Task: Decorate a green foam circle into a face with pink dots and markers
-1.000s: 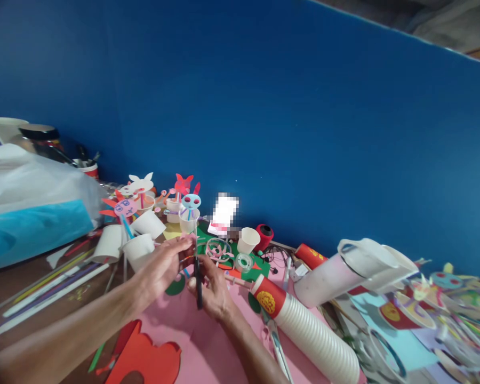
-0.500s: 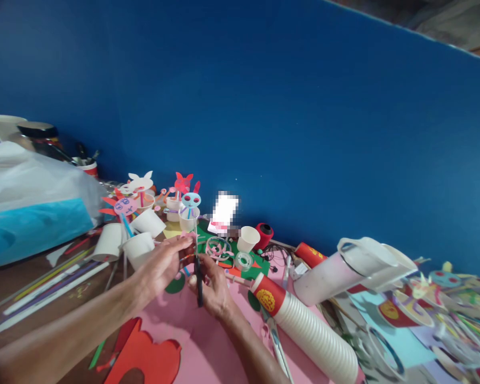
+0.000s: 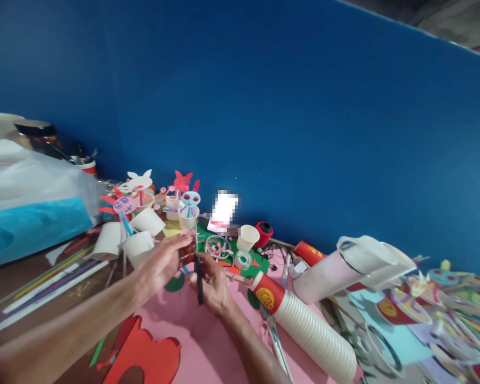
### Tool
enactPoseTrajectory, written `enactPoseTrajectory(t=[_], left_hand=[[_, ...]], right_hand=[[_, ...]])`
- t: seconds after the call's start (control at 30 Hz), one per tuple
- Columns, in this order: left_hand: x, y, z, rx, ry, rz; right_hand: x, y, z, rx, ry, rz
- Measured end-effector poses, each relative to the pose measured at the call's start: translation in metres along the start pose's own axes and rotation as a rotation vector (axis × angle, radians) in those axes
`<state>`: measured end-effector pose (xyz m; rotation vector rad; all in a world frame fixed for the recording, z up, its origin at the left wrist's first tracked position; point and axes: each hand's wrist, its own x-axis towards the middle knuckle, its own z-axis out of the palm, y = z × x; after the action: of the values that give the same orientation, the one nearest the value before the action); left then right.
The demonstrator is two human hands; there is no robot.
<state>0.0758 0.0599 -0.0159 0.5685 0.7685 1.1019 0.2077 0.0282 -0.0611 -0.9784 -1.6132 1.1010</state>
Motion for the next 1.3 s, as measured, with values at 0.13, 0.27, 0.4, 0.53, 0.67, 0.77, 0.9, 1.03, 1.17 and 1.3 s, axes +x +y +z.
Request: enactPoseTrajectory(t=[0.13, 0.27, 0.4, 0.53, 0.67, 0.77, 0.9, 1.03, 1.17, 1.3], left_hand=[[-0.001, 0.002, 0.001, -0.002, -0.003, -0.006], [-0.003, 0.003, 0.003, -0.011, 0.008, -0.014], [-0.004, 0.004, 0.005, -0.022, 0.005, -0.029], [-0.004, 0.006, 0.005, -0.018, 0.011, -0.033], [-0.005, 0.007, 0.006, -0.009, 0.013, -0.038], [-0.005, 0.007, 0.005, -0.006, 0.007, -0.041], [-0.005, 0.007, 0.005, 0.006, 0.010, -0.032], [-0.006, 0.008, 0.006, 0.010, 0.019, -0.033], [-0.004, 0.008, 0.005, 0.031, 0.019, -0.009], [0.000, 0.005, 0.000, 0.030, 0.006, 0.059]], right_hand=[[0.000, -0.001, 0.000, 0.024, -0.002, -0.003], [0.000, -0.002, 0.000, 0.026, -0.006, -0.003], [0.000, -0.004, 0.000, -0.004, -0.007, -0.005], [0.000, -0.005, 0.000, -0.014, -0.020, -0.020], [0.001, -0.008, 0.001, 0.013, -0.025, -0.007], [0.001, -0.009, 0.000, 0.036, -0.033, 0.014], [0.000, -0.010, -0.001, 0.041, -0.057, 0.039], [0.000, -0.013, -0.001, 0.061, -0.042, 0.070], [0.001, -0.015, 0.000, 0.095, -0.037, 0.078], [0.000, -0.014, -0.001, 0.107, -0.030, 0.093]])
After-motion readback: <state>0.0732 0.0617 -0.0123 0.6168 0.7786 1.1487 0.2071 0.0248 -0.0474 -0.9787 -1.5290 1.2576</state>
